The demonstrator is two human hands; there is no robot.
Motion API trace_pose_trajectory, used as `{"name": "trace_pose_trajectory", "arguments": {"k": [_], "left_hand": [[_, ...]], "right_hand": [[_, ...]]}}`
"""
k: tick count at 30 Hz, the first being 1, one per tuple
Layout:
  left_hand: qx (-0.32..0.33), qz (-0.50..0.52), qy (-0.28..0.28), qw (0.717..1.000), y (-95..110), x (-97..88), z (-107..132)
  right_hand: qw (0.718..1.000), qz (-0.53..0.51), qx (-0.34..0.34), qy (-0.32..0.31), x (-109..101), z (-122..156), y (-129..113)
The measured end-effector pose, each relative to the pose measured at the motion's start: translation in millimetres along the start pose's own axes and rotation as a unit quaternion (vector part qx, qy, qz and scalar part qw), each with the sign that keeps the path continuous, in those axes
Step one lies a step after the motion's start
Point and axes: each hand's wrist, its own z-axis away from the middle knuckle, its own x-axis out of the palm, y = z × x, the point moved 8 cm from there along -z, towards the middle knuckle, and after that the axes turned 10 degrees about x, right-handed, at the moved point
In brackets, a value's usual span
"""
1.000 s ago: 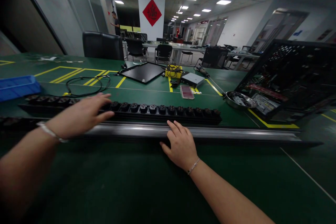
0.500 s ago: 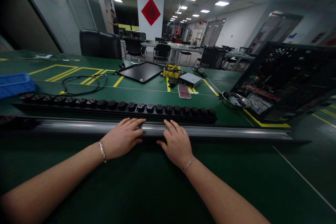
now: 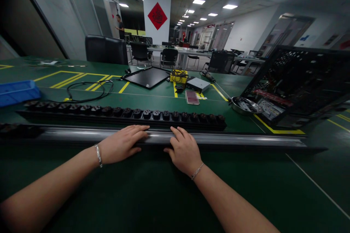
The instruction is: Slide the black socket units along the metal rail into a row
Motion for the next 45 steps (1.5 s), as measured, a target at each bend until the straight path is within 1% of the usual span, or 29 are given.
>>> {"name": "trace_pose_trajectory", "arguments": {"k": [2,3,7,9,11,14,18,21,23,25,26,28,29,31,32,34,36,37,39,42,45], "left_hand": [[-0.035,0.003,-0.005,0.999,-11,-3.5,8],[-0.060,-0.002,-0.018,0.998,-18,-4.8,13],[-0.144,-0.038,-0.102,0.984,-39,-8.0,32],[-0.173,-0.051,-0.132,0.975,-46,-10.3,40],[-0.193,-0.057,-0.151,0.968,-49,-11.6,46],[-0.198,-0.054,-0.159,0.966,-50,-10.5,48],[-0.192,-0.053,-0.147,0.969,-50,-6.2,43],[-0.158,-0.049,-0.119,0.979,-39,-4.2,34],[-0.129,-0.061,-0.090,0.986,-29,-5.0,26],[-0.109,-0.073,-0.065,0.989,-21,-4.9,20],[-0.104,-0.075,-0.057,0.990,-19,-4.4,17],[-0.096,-0.073,-0.046,0.992,-15,-2.5,14],[-0.093,-0.072,-0.040,0.992,-13,-1.8,13],[-0.088,-0.071,-0.027,0.993,-10,-0.6,10],[-0.086,-0.071,-0.020,0.994,-7,0.1,9],[-0.081,-0.073,-0.001,0.994,-1,1.5,5],[-0.073,-0.074,0.019,0.994,8,3.5,0],[-0.068,-0.075,0.028,0.994,12,4.7,-2],[-0.056,-0.075,0.043,0.995,20,7.5,-8],[-0.041,-0.076,0.062,0.994,28,9.8,-12],[-0.028,-0.079,0.083,0.993,31,6.4,-9]], "right_hand": [[1.000,-0.004,0.001,-0.009,-1,-2,0],[1.000,-0.004,0.001,-0.016,-1,-3,0],[0.998,0.008,0.008,-0.057,-6,-5,6],[0.996,0.028,0.016,-0.079,-9,-4,14],[0.993,0.052,0.026,-0.099,-13,-1,26],[0.989,0.077,0.044,-0.119,-20,5,54],[0.978,0.098,0.092,-0.159,-23,16,106],[0.963,0.136,0.130,-0.192,-22,23,145],[0.953,0.165,0.152,-0.202,-25,27,162],[0.947,0.180,0.169,-0.206,-29,29,167],[0.948,0.178,0.171,-0.203,-31,29,163],[0.961,0.151,0.152,-0.177,-35,24,139],[0.971,0.129,0.132,-0.151,-36,21,121],[0.990,0.077,0.076,-0.092,-37,14,77],[0.994,0.058,0.048,-0.076,-34,13,55],[0.997,0.036,0.003,-0.067,-21,11,17],[0.998,0.026,-0.020,-0.060,-9,9,-8],[0.998,0.023,-0.026,-0.054,-4,8,-16],[0.998,0.018,-0.028,-0.044,3,6,-23],[0.999,0.011,-0.019,-0.047,7,2,-24],[0.998,0.003,-0.021,-0.059,5,-1,-23]]}}
